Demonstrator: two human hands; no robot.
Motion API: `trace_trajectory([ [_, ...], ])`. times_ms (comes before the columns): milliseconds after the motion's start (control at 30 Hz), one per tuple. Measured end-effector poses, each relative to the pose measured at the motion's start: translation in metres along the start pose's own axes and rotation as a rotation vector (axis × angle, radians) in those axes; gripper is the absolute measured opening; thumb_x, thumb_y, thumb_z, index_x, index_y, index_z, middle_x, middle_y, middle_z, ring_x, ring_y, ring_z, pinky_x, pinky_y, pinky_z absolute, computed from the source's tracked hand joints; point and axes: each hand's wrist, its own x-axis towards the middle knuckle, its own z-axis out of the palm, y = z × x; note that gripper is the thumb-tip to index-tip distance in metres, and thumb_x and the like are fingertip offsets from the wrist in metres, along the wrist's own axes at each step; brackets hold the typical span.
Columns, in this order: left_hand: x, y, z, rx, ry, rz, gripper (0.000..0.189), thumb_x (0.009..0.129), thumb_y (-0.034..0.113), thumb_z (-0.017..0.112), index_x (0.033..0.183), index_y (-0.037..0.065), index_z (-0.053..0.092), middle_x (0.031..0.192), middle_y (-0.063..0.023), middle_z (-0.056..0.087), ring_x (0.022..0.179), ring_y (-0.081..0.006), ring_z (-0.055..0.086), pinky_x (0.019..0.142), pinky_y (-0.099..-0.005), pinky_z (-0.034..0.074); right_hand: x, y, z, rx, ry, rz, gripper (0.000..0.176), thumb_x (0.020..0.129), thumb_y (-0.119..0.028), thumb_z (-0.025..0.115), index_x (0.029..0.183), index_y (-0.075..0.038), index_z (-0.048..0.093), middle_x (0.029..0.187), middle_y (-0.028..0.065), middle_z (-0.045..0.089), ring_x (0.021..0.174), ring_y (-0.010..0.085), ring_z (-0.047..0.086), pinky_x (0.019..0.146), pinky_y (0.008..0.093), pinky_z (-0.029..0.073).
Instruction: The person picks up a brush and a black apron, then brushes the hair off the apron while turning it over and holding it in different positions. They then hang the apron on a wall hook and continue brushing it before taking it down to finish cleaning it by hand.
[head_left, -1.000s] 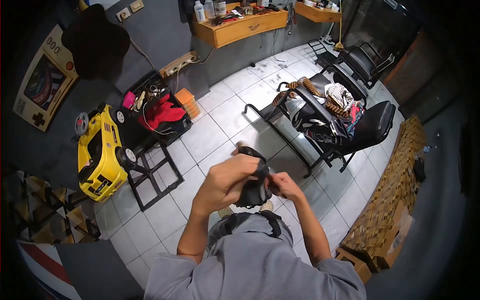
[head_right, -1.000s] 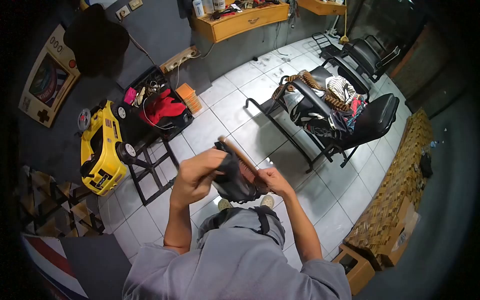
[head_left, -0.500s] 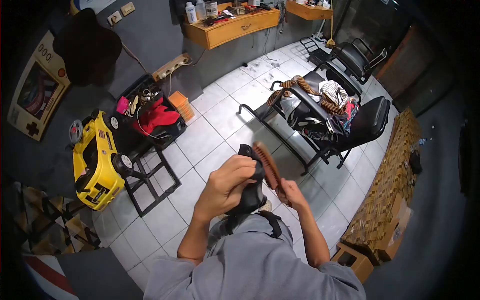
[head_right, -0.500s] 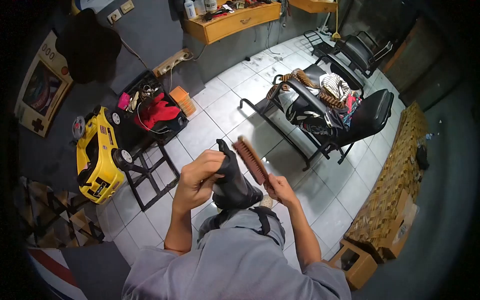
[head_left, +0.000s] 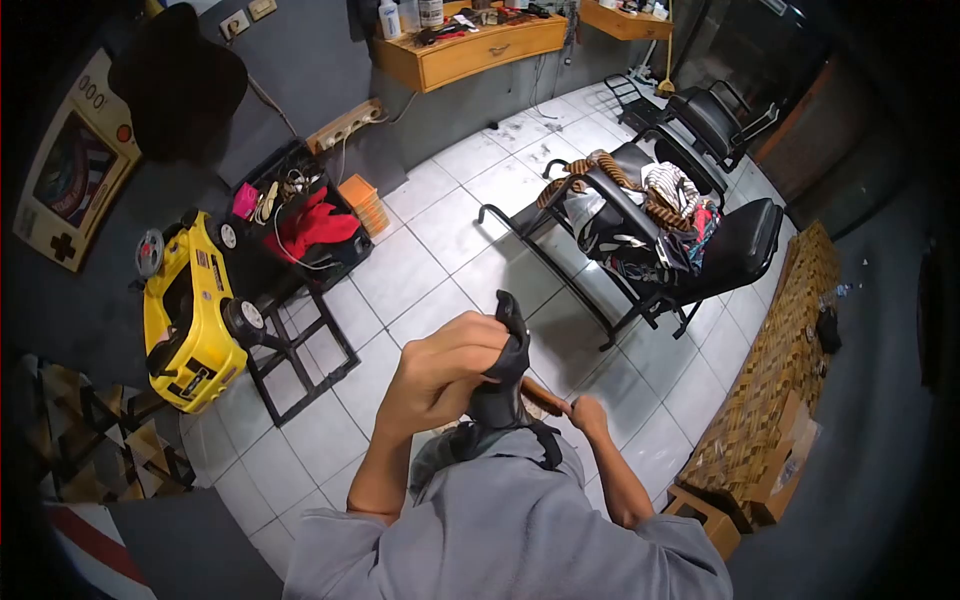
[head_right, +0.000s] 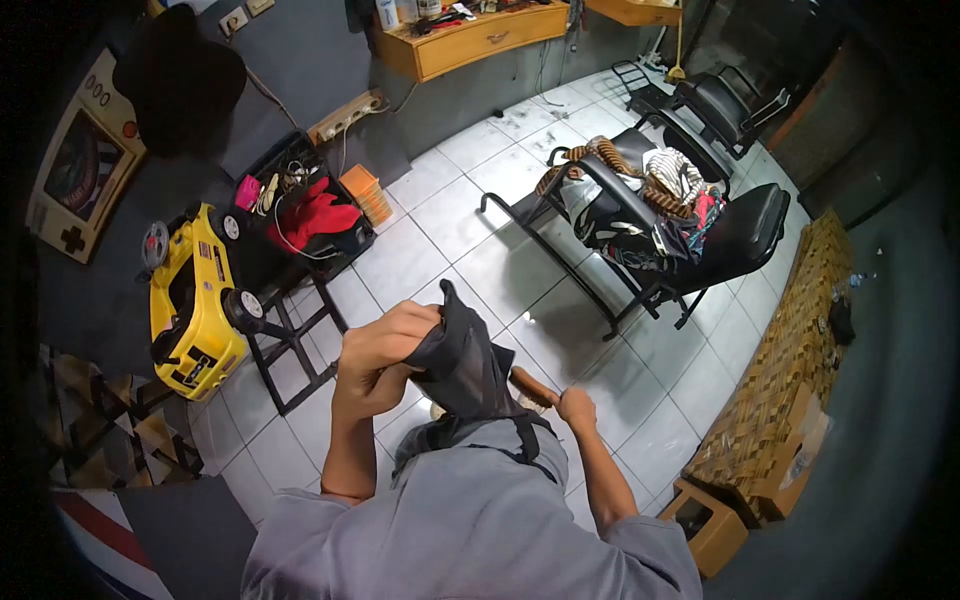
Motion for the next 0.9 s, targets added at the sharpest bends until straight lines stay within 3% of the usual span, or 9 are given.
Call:
trace_trajectory([
  [133,-0.003,-0.004,0.004,0.107,-0.132,-0.137,0.016,0.073,-0.008,0.058,0.088,-0.002,0.059,0.091,-0.0124,0.059,0.087,-0.0304,0.056,0.075,-0.0342,0.047,-0.007,-0.033,-0.042,0.706,-0.036,-0.070,0.056,0.088,-0.051,0.054,0.059,-0.003,0.058,0.053,0.0047,0.054,0.040,0.0157,0.048,0.039,0.0293,0.037],
  [167,-0.002,-0.005,0.006,0.123,-0.160,-0.161,0.018,0.071,-0.010,0.057,0.088,-0.003,0.059,0.091,-0.0127,0.059,0.086,-0.0299,0.057,0.073,-0.0342,0.048,-0.026,-0.064,-0.086,1.132,-0.228,-0.071,0.051,0.092,-0.049,0.049,0.062,-0.007,0.051,0.050,-0.0054,0.039,0.039,0.0045,0.032,0.036,0.0216,0.023],
  [300,-0.003,-0.011,0.020,0.179,-0.195,-0.226,0.028,0.064,-0.018,0.053,0.089,-0.005,0.057,0.089,-0.0141,0.059,0.080,-0.0292,0.058,0.069,-0.0338,0.051,-0.068,-0.112,-0.154,1.843,-0.290,-0.421,0.060,0.086,-0.059,0.048,0.070,-0.002,0.052,0.047,-0.0031,0.033,0.038,0.0055,0.027,0.036,0.0223,0.018],
  [400,-0.007,-0.015,0.019,0.218,-0.125,-0.233,0.029,0.065,-0.013,0.055,0.092,-0.002,0.058,0.084,-0.0125,0.060,0.078,-0.0308,0.058,0.074,-0.0352,0.047,-0.059,-0.104,-0.155,1.518,-0.338,-0.600,0.058,0.088,-0.056,0.049,0.067,-0.003,0.054,0.048,-0.0036,0.034,0.040,0.0059,0.027,0.037,0.0234,0.019],
  [500,-0.006,-0.009,0.012,0.242,-0.005,-0.180,0.028,0.064,-0.013,0.055,0.089,-0.002,0.060,0.078,-0.0106,0.060,0.073,-0.0297,0.058,0.073,-0.0338,0.046,-0.028,-0.082,-0.105,1.216,-0.283,-0.242,0.054,0.090,-0.050,0.051,0.068,-0.002,0.056,0.049,-0.0014,0.036,0.043,0.0067,0.033,0.039,0.0243,0.025],
  [600,-0.008,-0.003,0.008,0.194,0.097,-0.211,0.024,0.066,-0.015,0.056,0.085,-0.001,0.061,0.074,-0.0098,0.060,0.069,-0.0285,0.058,0.073,-0.0327,0.046,0.010,0.001,0.004,0.094,-0.006,-0.065,0.060,0.081,-0.056,0.058,0.076,0.003,0.066,0.067,0.0181,0.064,0.062,0.0340,0.064,0.060,0.0439,0.049],
  [667,-0.010,-0.004,0.007,0.199,0.112,-0.211,0.022,0.069,-0.015,0.056,0.086,-0.002,0.061,0.076,-0.0113,0.060,0.069,-0.0282,0.058,0.071,-0.0329,0.047,0.004,0.030,0.032,-0.035,-0.175,0.106,0.062,0.080,-0.059,0.057,0.074,0.002,0.068,0.076,0.0240,0.064,0.075,0.0422,0.063,0.070,0.0497,0.049],
  [767,-0.009,-0.001,0.013,0.273,0.091,-0.262,0.021,0.071,-0.016,0.055,0.088,-0.004,0.061,0.081,-0.0130,0.062,0.072,-0.0243,0.059,0.066,-0.0277,0.047,-0.002,0.029,0.043,0.067,-0.087,0.058,0.063,0.080,-0.059,0.055,0.080,0.002,0.068,0.077,0.0256,0.064,0.072,0.0441,0.062,0.069,0.0502,0.048],
  [900,-0.009,-0.010,0.027,0.341,-0.046,-0.305,0.020,0.071,-0.014,0.058,0.089,-0.004,0.057,0.079,-0.0128,0.059,0.073,-0.0254,0.059,0.066,-0.0302,0.048,-0.043,-0.067,-0.084,1.227,-0.324,-0.105,0.055,0.093,-0.054,0.041,0.067,-0.006,0.050,0.052,-0.0027,0.039,0.040,0.0073,0.033,0.037,0.0231,0.026],
])
